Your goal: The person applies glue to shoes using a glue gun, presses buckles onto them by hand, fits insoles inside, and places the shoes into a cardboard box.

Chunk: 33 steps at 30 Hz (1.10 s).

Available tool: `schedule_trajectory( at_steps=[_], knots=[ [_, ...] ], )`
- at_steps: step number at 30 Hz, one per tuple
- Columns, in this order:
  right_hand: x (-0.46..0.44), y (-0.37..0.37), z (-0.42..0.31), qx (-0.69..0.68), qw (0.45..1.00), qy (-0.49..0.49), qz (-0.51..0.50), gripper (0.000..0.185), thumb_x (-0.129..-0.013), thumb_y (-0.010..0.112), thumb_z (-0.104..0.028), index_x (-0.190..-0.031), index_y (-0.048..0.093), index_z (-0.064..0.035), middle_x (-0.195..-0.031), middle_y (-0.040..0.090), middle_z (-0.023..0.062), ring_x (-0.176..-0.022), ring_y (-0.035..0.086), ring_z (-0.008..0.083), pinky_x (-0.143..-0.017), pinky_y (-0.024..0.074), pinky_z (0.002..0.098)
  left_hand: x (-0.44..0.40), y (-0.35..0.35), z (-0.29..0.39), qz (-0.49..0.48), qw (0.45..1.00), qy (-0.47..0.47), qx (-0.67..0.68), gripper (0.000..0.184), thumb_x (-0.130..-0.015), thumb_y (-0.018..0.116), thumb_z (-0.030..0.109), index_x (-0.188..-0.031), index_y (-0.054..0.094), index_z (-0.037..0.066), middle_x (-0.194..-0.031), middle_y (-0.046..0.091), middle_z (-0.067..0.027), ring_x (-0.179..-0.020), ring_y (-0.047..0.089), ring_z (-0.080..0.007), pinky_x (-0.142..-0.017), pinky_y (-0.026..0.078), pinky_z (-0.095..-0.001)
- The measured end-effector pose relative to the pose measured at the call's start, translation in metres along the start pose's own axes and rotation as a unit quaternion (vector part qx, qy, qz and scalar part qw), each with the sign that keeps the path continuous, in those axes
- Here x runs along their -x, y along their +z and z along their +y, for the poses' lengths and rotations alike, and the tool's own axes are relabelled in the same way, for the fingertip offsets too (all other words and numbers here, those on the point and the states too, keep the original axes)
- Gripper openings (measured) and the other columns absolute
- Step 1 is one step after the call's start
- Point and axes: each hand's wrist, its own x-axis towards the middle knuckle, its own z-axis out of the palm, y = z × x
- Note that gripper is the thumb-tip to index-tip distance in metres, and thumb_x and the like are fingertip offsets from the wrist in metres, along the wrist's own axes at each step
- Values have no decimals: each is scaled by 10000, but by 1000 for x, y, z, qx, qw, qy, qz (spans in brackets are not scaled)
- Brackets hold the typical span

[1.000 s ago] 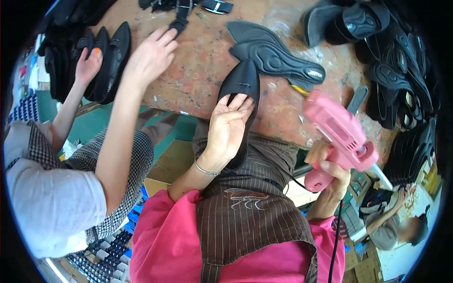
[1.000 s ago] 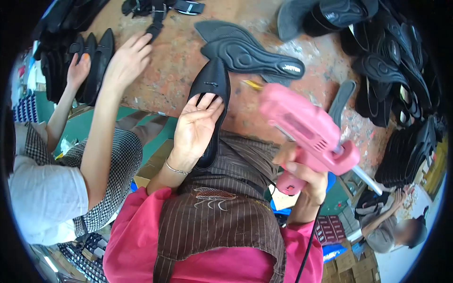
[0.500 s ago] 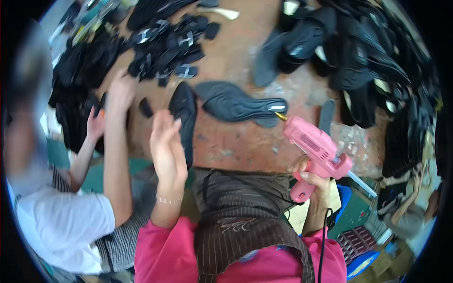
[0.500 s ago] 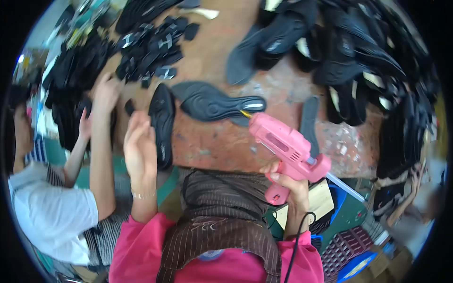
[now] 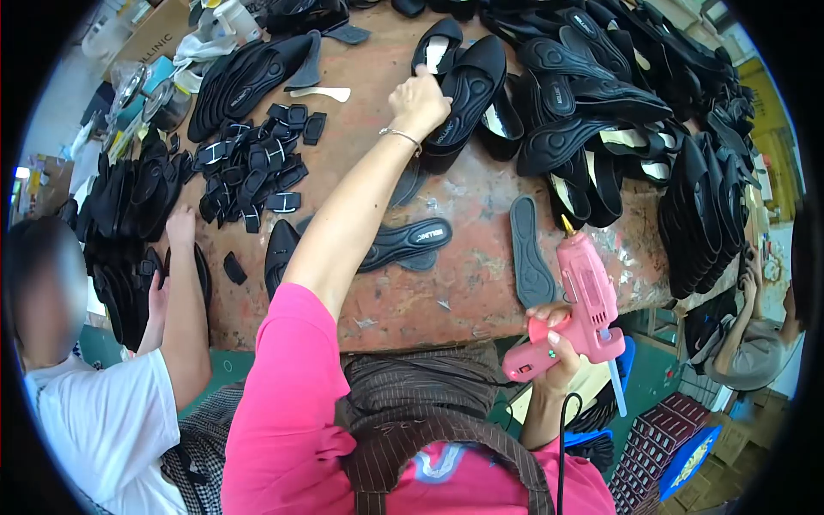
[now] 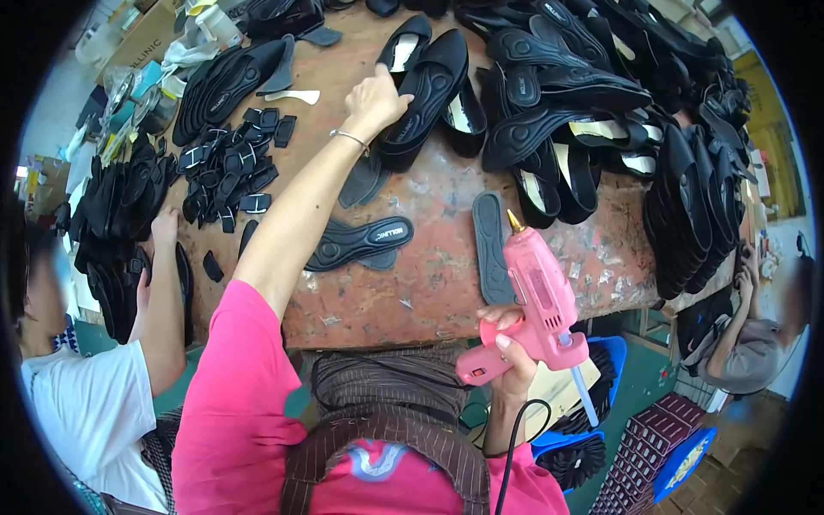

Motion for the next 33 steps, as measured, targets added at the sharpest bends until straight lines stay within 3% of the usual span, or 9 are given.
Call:
schedule_trajectory(
  at_steps=[2, 10, 15, 18, 22, 25, 27, 29, 33],
  knots=[
    [-2, 2, 1, -4, 1000, -9, -7, 271, -664, 606, -113, -892, 503, -8, -846, 526, 132, -883, 556, 286, -804, 456, 408, -1, 8, -10, -48, 999, 16, 7, 316, -820, 629, 310, -973, 607, 34, -966, 652, -198, -924, 619, -388, -769, 492, -453],
    [1, 3, -6, 15, 997, -60, -38, 275, -642, 615, -122, -874, 521, -7, -855, 556, 152, -896, 563, 299, -845, 422, 393, 101, -118, 25, 306, 939, 96, 122, 279, -824, 510, 92, -1077, 622, 54, -832, 668, -176, -771, 652, -309, -690, 515, -390],
    [2, 1, 0, 95, 986, -10, -140, 274, -638, 604, -141, -861, 519, -6, -826, 521, 154, -835, 533, 288, -765, 442, 411, 281, -131, -24, 123, 972, 31, 198, 228, -850, 454, -25, -1068, 517, -46, -974, 581, -226, -901, 597, -389, -801, 464, -392],
    [6, -2, 4, 130, 957, 82, -247, 238, -689, 637, -96, -880, 570, 28, -908, 579, 153, -905, 553, 305, -843, 431, 460, 373, -85, -40, -60, 942, -205, 259, 314, -854, 460, -25, -1163, 425, -69, -1002, 554, -275, -963, 567, -425, -840, 447, -421],
    [9, 12, 11, 219, 909, 220, -277, 153, -719, 656, 1, -866, 615, 18, -865, 630, 110, -798, 603, 194, -777, 489, 339, 398, -63, -48, -68, 950, -257, 165, 368, -837, 522, -1, -1189, 428, -54, -1039, 499, -250, -977, 522, -396, -831, 428, -426],
    [6, 31, 11, 321, 855, 241, -327, 206, -723, 666, 17, -919, 603, 5, -870, 616, 79, -725, 598, 164, -688, 490, 306, 390, -74, -48, 49, 975, -131, 174, 392, -822, 562, 17, -1197, 450, -17, -1042, 487, -201, -951, 516, -328, -830, 419, -399],
    [8, 43, 14, 362, 844, 230, -322, 196, -728, 675, 13, -912, 606, -2, -829, 619, 52, -614, 575, 127, -589, 475, 263, 391, -66, -45, -26, 822, -251, 510, 454, -824, 532, -25, -1254, 387, -19, -1174, 471, -208, -1129, 477, -315, -956, 385, -371],
    [7, 47, 23, 388, 836, 169, -349, 152, -728, 683, -4, -863, 615, -7, -769, 616, 38, -611, 566, 112, -575, 465, 264, 382, -51, -42, -38, 543, -401, 737, 533, -811, 465, -97, -1310, 285, -41, -1300, 409, -217, -1278, 379, -319, -1093, 273, -377],
    [6, 54, 33, 448, 806, 144, -359, 122, -716, 710, -69, -799, 633, -23, -704, 605, 58, -640, 590, 147, -594, 456, 285, 368, -20, -49, 77, 333, -343, 875, 432, -753, 399, -162, -1167, 357, -47, -1188, 449, -181, -1233, 418, -312, -1102, 282, -401]
  ],
)
